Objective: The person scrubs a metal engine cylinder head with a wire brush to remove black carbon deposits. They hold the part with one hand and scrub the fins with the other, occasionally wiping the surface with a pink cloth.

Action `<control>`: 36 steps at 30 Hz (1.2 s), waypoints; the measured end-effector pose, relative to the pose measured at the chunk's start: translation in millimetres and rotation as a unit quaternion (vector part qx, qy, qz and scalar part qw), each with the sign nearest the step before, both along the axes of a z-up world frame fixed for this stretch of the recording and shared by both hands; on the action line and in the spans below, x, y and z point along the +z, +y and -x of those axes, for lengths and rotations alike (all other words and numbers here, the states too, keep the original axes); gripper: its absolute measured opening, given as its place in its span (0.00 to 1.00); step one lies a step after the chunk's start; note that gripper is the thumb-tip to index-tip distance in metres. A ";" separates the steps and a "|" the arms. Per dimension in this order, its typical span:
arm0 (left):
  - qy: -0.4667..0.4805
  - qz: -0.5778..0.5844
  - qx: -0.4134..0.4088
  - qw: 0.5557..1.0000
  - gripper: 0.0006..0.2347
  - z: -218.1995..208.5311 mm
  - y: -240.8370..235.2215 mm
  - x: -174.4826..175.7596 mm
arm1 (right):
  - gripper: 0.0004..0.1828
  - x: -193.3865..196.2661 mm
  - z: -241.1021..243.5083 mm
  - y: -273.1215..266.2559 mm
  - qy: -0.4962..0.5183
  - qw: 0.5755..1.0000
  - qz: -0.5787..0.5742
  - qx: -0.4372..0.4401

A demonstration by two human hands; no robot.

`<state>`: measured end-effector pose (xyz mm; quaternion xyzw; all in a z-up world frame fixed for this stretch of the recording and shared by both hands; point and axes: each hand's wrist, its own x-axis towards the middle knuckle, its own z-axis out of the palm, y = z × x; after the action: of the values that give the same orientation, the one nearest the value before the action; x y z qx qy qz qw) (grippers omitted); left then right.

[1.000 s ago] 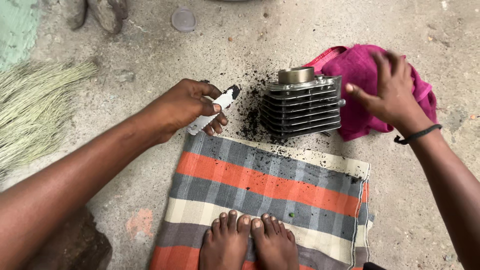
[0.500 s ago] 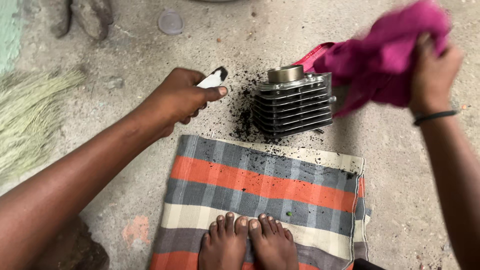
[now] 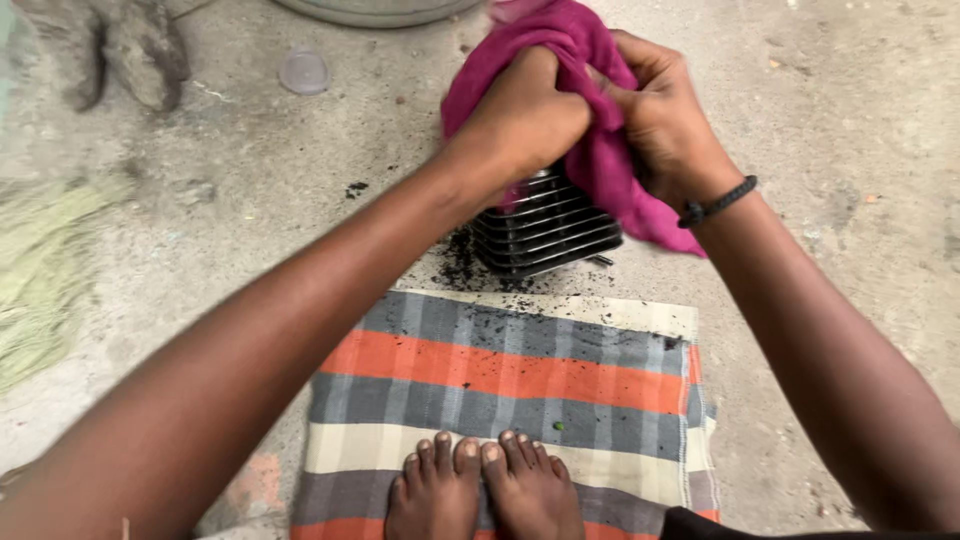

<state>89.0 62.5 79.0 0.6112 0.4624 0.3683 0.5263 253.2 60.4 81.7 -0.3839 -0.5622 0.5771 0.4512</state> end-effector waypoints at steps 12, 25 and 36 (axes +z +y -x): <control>0.021 -0.192 0.023 0.981 0.10 21.8 -50.4 23.5 | 0.10 -33.2 -99.5 63.0 -0.339 0.840 -0.392 -0.165; 0.107 0.080 0.189 0.973 0.12 118.7 -70.5 -81.6 | 0.61 19.5 -11.0 -28.0 -0.615 0.773 -0.145 0.065; 0.176 0.103 0.247 0.947 0.21 96.6 -94.3 -71.7 | 0.75 -0.3 45.1 -70.3 -0.740 0.608 -0.237 0.163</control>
<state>-7.5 -31.7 7.3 0.4753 0.7196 0.3241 0.3888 208.1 -9.9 81.4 -0.4619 -0.8750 0.0069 -0.1450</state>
